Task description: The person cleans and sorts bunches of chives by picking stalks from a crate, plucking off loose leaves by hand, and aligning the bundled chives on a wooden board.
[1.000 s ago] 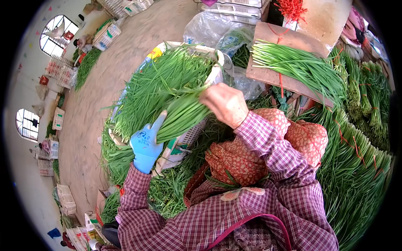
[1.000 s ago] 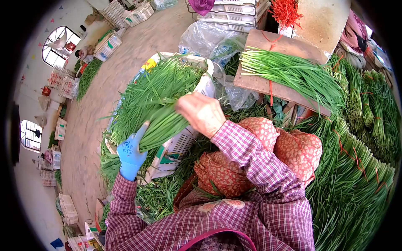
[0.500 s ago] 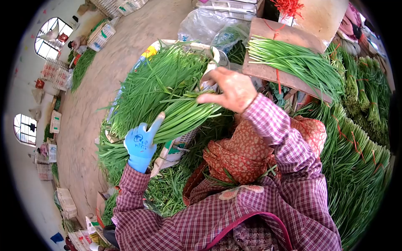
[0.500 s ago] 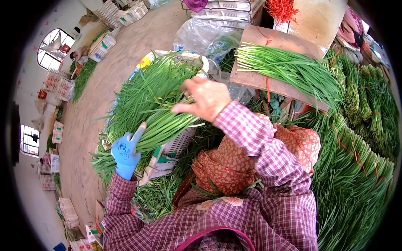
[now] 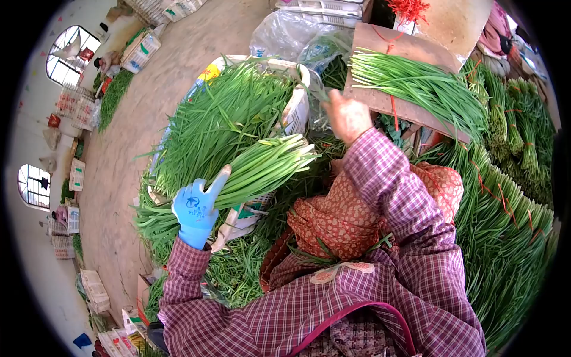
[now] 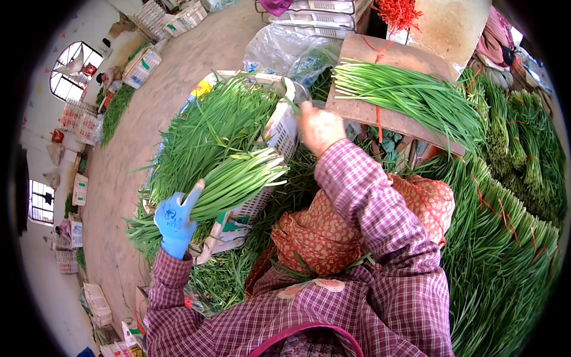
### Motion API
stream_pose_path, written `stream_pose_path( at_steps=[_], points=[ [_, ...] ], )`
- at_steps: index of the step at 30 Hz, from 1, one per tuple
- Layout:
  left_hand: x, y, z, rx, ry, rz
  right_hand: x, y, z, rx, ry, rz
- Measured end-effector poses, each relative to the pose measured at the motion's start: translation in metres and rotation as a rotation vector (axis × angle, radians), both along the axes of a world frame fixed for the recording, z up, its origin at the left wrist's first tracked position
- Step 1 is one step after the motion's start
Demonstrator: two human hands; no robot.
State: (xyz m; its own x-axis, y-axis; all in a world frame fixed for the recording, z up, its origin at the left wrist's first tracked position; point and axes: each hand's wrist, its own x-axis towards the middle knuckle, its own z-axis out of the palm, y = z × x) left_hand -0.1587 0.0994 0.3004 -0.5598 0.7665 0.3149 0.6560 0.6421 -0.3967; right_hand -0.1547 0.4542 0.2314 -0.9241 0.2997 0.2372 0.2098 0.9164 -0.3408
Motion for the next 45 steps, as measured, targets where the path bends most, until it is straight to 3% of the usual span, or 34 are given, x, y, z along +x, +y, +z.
stream_pose_path(
  at_steps=[3,5,10,13,23,26,39,41,45],
  points=[
    [0.0,-0.007,0.0,-0.005,-0.01,0.033,0.007,0.02,0.001,0.079,-0.136,-0.051],
    [-0.002,-0.008,-0.002,-0.017,0.033,0.022,0.018,0.012,0.003,0.118,-0.084,0.039],
    [-0.002,0.001,0.002,-0.055,0.031,0.011,0.021,-0.04,0.052,-0.081,0.012,0.317],
    [0.002,0.007,0.006,-0.061,0.024,0.001,0.02,-0.057,0.046,0.032,0.065,0.374],
    [0.003,0.005,0.0,-0.09,0.068,-0.068,0.014,-0.059,0.025,-0.028,-0.162,0.449],
    [0.002,0.006,0.0,-0.076,0.064,-0.083,0.016,-0.059,0.021,-0.097,-0.041,0.517],
    [0.001,0.0,-0.008,-0.06,-0.003,-0.049,0.012,-0.046,-0.01,0.011,0.232,0.471],
    [-0.001,-0.007,-0.009,-0.013,-0.036,-0.006,0.012,-0.032,-0.005,0.033,-0.033,0.32],
    [-0.001,-0.027,-0.005,0.027,-0.11,0.082,0.014,0.02,-0.027,0.095,-0.217,0.147]
  ],
)
